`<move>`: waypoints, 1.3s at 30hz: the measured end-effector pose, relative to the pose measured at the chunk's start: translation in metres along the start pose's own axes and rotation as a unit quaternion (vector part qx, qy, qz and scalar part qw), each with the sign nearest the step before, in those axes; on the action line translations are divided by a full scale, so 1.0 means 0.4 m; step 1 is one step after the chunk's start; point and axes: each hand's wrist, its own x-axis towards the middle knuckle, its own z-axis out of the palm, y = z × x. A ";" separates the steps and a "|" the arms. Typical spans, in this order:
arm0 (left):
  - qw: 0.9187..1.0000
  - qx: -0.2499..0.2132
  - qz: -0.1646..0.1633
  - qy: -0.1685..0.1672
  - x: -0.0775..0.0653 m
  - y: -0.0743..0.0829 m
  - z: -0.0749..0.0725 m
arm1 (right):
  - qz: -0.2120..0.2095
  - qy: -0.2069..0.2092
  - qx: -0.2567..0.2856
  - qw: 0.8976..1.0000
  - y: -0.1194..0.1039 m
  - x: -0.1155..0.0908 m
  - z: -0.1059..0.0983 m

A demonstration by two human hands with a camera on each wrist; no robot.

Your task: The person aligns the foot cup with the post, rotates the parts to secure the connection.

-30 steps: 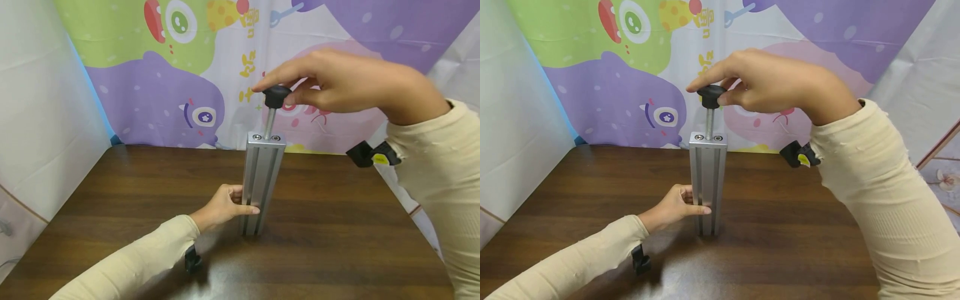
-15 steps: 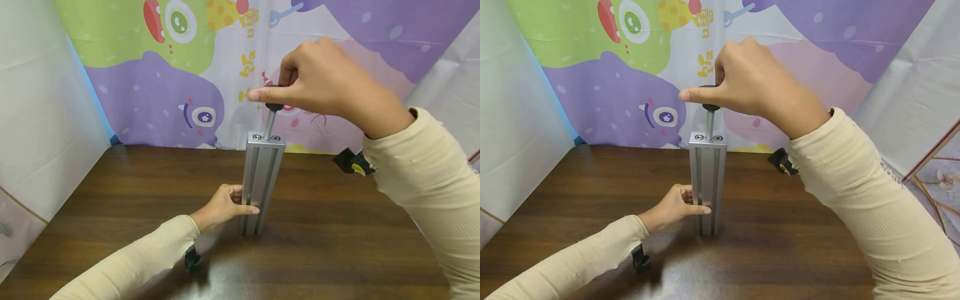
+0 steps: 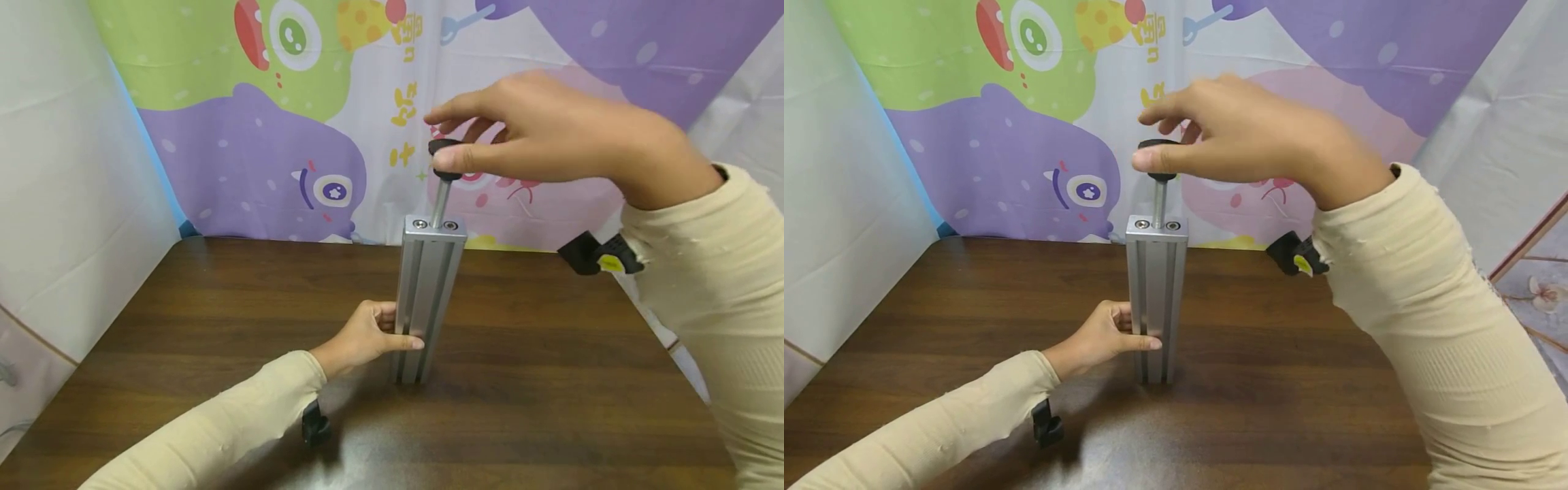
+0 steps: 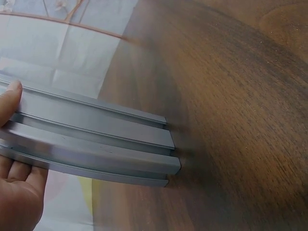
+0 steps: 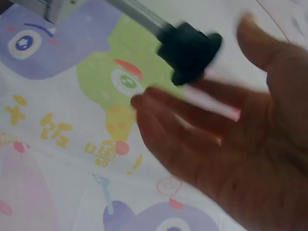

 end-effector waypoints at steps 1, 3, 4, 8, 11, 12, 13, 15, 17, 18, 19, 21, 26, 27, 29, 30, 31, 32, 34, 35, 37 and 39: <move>1.000 0.000 0.000 0.000 0.000 0.000 0.000 | -0.018 -0.016 0.014 1.000 0.010 -0.002 -0.004; 1.000 0.001 0.001 0.000 0.000 0.000 -0.001 | -0.054 -0.040 0.045 0.997 0.030 -0.004 -0.007; 1.000 0.001 0.001 0.000 0.000 0.001 -0.002 | -0.072 -0.047 0.056 0.995 0.039 -0.004 -0.007; 1.000 0.002 -0.001 0.001 -0.001 0.002 -0.001 | -0.139 -0.032 0.026 0.989 0.059 0.005 -0.004; 1.000 0.000 -0.006 0.003 -0.003 0.003 0.000 | -0.163 -0.005 -0.027 0.986 0.057 0.012 0.001; 1.000 -0.002 -0.008 0.004 -0.003 0.003 0.000 | -0.163 0.002 -0.036 0.986 0.054 0.013 0.003; 1.000 -0.002 -0.007 0.003 -0.003 0.003 0.001 | -0.150 0.004 -0.035 0.988 0.048 0.013 0.004; 1.000 -0.003 -0.008 0.002 -0.003 0.004 0.002 | -0.119 0.016 -0.041 0.992 0.030 0.014 0.009; 1.000 -0.002 -0.007 0.001 -0.004 0.004 0.003 | -0.073 0.038 -0.044 0.996 0.008 0.012 0.016; 1.000 -0.003 -0.008 0.001 -0.005 0.005 0.003 | -0.046 0.052 -0.048 0.996 -0.003 0.011 0.020; 1.000 -0.001 -0.008 0.001 -0.005 0.005 0.003 | -0.021 0.068 -0.056 0.996 -0.014 0.010 0.025; 1.000 -0.001 -0.012 0.003 -0.006 0.005 0.003 | 0.019 0.102 -0.070 0.992 -0.031 0.010 0.036; 1.000 -0.002 -0.014 0.005 -0.007 0.003 0.000 | 0.073 0.149 -0.090 0.982 -0.051 0.012 0.054; 1.000 -0.002 -0.013 0.005 -0.007 0.003 0.000 | 0.075 0.152 -0.091 0.981 -0.051 0.013 0.055; 1.000 -0.003 -0.012 0.006 -0.006 0.002 0.000 | 0.075 0.153 -0.088 0.982 -0.051 0.013 0.055; 1.000 -0.003 -0.010 0.006 -0.006 0.002 0.000 | 0.075 0.148 -0.084 0.982 -0.051 0.011 0.054; 1.000 -0.003 -0.009 0.005 -0.005 0.001 0.001 | 0.076 0.141 -0.079 0.984 -0.050 0.009 0.052; 1.000 -0.002 -0.007 0.004 -0.004 0.000 0.002 | 0.077 0.130 -0.073 0.986 -0.049 0.005 0.048; 1.000 -0.001 -0.003 0.002 -0.003 -0.002 0.004 | 0.071 0.098 -0.054 0.991 -0.043 -0.002 0.038; 1.000 -0.001 -0.002 0.001 -0.002 -0.003 0.005 | 0.062 0.078 -0.044 0.994 -0.037 -0.007 0.031; 1.000 -0.002 -0.002 0.001 -0.002 -0.004 0.005 | 0.035 0.036 -0.029 0.998 -0.020 -0.014 0.017; 1.000 -0.002 -0.004 0.003 -0.001 -0.003 0.005 | -0.015 0.000 -0.017 1.000 0.002 -0.016 0.007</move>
